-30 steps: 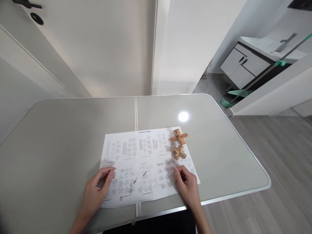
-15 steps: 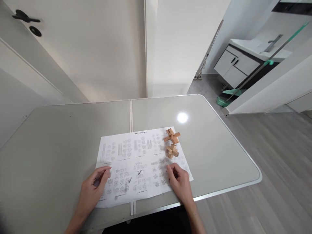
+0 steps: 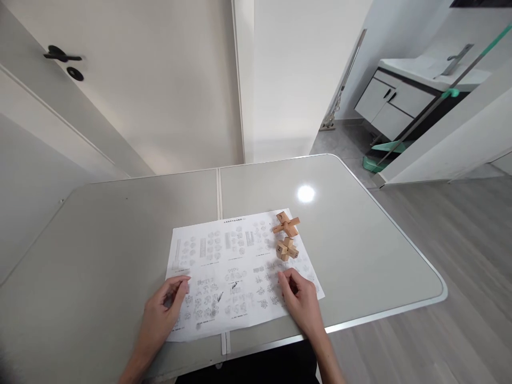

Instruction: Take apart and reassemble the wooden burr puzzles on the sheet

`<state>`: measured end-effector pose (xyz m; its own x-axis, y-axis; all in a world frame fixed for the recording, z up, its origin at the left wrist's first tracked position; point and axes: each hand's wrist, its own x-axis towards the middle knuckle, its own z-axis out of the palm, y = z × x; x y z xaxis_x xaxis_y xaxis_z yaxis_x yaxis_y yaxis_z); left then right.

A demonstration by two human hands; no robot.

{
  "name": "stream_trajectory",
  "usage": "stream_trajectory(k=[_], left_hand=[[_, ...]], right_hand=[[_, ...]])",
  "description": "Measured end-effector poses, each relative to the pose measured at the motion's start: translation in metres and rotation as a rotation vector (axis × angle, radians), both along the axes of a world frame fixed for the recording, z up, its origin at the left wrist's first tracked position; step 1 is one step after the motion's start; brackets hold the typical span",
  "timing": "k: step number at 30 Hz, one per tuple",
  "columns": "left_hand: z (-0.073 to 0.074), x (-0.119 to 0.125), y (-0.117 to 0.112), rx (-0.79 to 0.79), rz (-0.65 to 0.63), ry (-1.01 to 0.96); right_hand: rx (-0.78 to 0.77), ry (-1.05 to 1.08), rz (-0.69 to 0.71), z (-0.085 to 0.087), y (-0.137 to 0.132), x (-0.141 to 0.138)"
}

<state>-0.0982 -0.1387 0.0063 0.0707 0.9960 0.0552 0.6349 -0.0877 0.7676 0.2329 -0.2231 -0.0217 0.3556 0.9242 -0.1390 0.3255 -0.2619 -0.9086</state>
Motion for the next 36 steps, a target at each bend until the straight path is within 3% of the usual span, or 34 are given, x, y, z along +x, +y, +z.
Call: stream_trajectory(k=[17, 21, 30, 33, 36], left_hand=[[0.005, -0.002, 0.005, -0.036, -0.008, 0.003], [0.01, -0.005, 0.036, -0.006, -0.018, 0.021], [-0.003, -0.012, 0.147, 0.074, 0.027, -0.129], [-0.004, -0.021, 0.165, 0.099, 0.086, -0.204], [-0.004, -0.026, 0.167, 0.106, 0.134, -0.244]], right_hand=[[0.02, -0.016, -0.001, 0.0, 0.0, -0.001], [0.018, -0.013, 0.004, 0.0, 0.0, -0.001], [-0.005, -0.009, 0.019, -0.003, 0.002, -0.001], [-0.01, -0.011, 0.005, -0.002, 0.003, -0.001], [-0.015, -0.001, -0.007, -0.001, 0.004, -0.003]])
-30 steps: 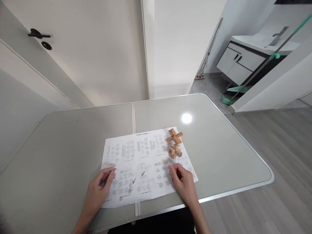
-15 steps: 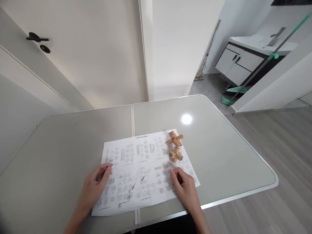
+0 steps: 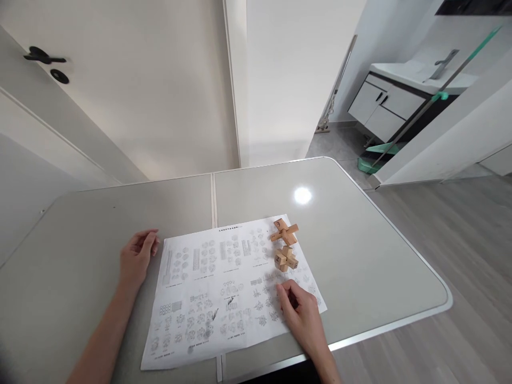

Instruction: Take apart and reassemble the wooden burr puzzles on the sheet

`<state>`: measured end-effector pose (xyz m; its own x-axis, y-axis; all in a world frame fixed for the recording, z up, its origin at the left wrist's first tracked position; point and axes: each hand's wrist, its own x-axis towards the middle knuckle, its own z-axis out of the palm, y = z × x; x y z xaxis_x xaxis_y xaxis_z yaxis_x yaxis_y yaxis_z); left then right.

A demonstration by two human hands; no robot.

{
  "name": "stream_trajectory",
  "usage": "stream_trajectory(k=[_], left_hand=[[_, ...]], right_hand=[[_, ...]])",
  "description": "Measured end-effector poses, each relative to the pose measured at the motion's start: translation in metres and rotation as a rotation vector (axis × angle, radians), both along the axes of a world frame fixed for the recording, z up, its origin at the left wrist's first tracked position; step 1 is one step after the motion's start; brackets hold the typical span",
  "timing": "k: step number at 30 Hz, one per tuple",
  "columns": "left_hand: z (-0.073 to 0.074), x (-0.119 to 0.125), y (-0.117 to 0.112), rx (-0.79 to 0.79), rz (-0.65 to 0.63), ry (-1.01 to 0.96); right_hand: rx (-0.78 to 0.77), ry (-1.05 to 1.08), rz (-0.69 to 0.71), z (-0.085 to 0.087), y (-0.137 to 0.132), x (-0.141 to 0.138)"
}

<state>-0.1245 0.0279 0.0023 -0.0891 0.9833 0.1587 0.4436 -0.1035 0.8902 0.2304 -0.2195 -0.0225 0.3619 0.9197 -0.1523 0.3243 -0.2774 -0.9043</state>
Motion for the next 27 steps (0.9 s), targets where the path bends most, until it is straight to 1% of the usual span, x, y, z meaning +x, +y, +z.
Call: stream_trajectory(k=[5, 20, 27], left_hand=[[-0.0036, 0.0017, -0.0058, -0.039, -0.01, 0.022], [-0.008, 0.0008, -0.0039, -0.036, -0.03, 0.091], [-0.0055, 0.0026, -0.0049, -0.033, -0.029, 0.12]], right_hand=[[-0.021, -0.016, -0.005, 0.0012, 0.0012, -0.0007], [-0.014, -0.023, -0.01, 0.0033, 0.0025, -0.0009], [-0.007, -0.032, -0.015, 0.0042, 0.0026, -0.0009]])
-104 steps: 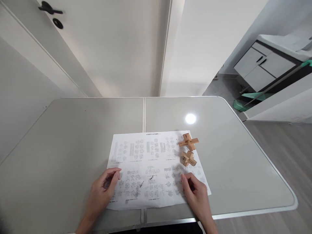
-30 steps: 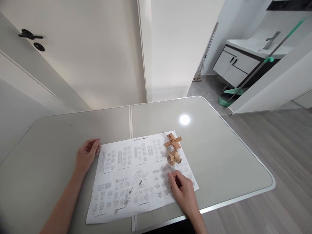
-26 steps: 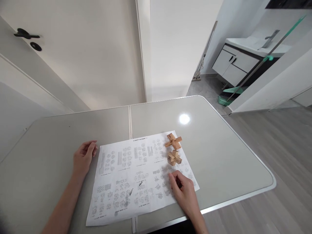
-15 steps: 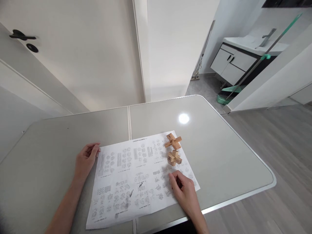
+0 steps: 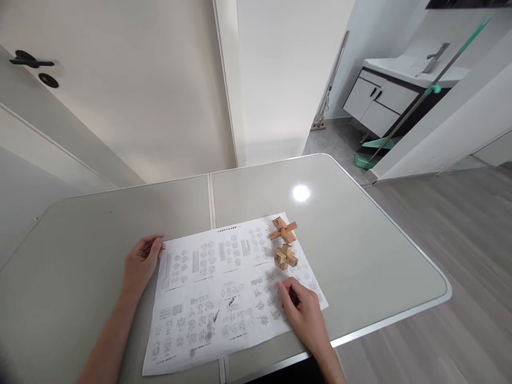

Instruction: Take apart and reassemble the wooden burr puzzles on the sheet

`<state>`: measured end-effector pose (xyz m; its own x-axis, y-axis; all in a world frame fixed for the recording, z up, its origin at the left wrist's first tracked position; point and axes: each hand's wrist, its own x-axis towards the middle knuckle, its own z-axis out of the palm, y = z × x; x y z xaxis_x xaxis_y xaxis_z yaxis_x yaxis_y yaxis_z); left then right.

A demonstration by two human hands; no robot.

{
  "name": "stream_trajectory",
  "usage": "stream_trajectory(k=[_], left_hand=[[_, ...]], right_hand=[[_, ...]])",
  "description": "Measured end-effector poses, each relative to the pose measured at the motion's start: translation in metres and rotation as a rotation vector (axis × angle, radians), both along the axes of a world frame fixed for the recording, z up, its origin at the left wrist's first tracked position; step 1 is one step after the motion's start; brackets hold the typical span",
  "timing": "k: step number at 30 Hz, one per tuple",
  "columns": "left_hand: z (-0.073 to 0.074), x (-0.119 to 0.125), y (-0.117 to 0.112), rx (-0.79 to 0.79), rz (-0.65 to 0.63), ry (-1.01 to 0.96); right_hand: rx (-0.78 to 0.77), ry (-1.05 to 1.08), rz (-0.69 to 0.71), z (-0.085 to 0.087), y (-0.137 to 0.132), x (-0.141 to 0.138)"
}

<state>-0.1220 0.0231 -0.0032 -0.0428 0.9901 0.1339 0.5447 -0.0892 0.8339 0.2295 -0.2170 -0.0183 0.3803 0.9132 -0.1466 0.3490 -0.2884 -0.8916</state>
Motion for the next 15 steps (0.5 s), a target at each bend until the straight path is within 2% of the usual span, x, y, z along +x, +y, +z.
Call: stream_trajectory(k=[15], left_hand=[[0.0024, 0.0013, -0.0019, -0.003, 0.007, 0.014]], right_hand=[[0.004, 0.014, -0.004, -0.0031, -0.0018, -0.0007]])
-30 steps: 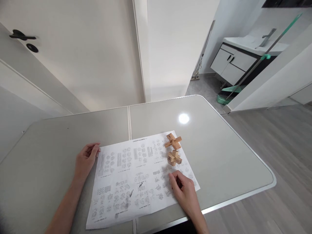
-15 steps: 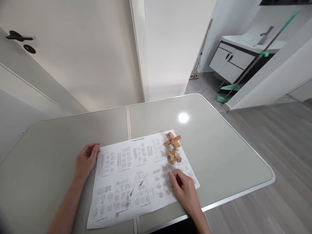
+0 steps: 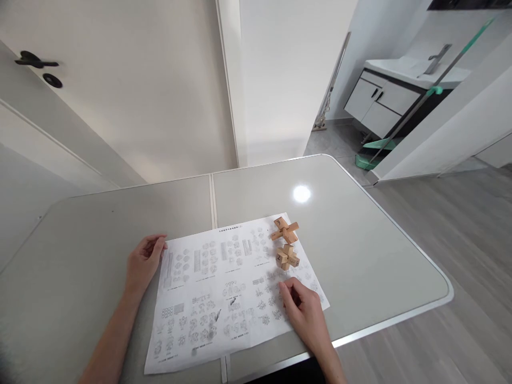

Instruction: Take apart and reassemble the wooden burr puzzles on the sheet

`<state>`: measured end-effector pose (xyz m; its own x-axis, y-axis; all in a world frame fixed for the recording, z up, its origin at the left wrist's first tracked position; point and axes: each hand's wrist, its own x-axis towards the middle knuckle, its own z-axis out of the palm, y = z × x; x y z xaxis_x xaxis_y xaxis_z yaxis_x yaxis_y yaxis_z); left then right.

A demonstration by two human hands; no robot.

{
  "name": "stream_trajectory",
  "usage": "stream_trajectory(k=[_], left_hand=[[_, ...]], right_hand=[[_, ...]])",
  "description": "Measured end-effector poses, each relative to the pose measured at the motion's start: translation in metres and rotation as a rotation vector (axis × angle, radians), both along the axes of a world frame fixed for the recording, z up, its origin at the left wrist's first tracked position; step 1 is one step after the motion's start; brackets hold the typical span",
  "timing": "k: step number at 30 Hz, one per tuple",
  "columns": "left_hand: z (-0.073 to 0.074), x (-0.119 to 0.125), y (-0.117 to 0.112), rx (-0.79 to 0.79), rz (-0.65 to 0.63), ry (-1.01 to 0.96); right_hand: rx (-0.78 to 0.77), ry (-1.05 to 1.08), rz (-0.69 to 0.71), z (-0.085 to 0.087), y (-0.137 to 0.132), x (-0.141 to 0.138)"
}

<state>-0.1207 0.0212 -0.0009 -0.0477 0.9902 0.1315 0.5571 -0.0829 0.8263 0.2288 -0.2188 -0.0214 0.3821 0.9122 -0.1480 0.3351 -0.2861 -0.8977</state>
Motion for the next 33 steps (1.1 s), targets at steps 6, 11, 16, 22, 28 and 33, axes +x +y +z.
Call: stream_trajectory(k=[6, 11, 16, 22, 28, 33], left_hand=[[0.0022, 0.0014, -0.0003, -0.009, 0.007, 0.003], [0.0009, 0.002, 0.0001, -0.001, 0.011, 0.002], [0.0, 0.0014, 0.0, 0.001, 0.001, -0.006], [-0.0007, 0.0005, 0.0006, -0.004, -0.004, -0.003], [-0.0014, 0.0005, -0.0001, -0.007, -0.001, -0.014], [-0.0016, 0.0001, -0.0007, -0.009, -0.001, -0.021]], right_hand=[[-0.004, -0.007, -0.008, 0.0016, 0.0002, 0.0005], [-0.001, -0.008, -0.002, 0.0017, 0.0008, 0.0004], [-0.009, -0.006, -0.008, 0.0014, 0.0009, 0.0], [-0.014, 0.0, 0.001, 0.0015, 0.0005, 0.0003], [-0.012, -0.022, 0.005, -0.0006, -0.0006, 0.0007], [-0.01, -0.01, 0.008, -0.0029, -0.0005, 0.0015]])
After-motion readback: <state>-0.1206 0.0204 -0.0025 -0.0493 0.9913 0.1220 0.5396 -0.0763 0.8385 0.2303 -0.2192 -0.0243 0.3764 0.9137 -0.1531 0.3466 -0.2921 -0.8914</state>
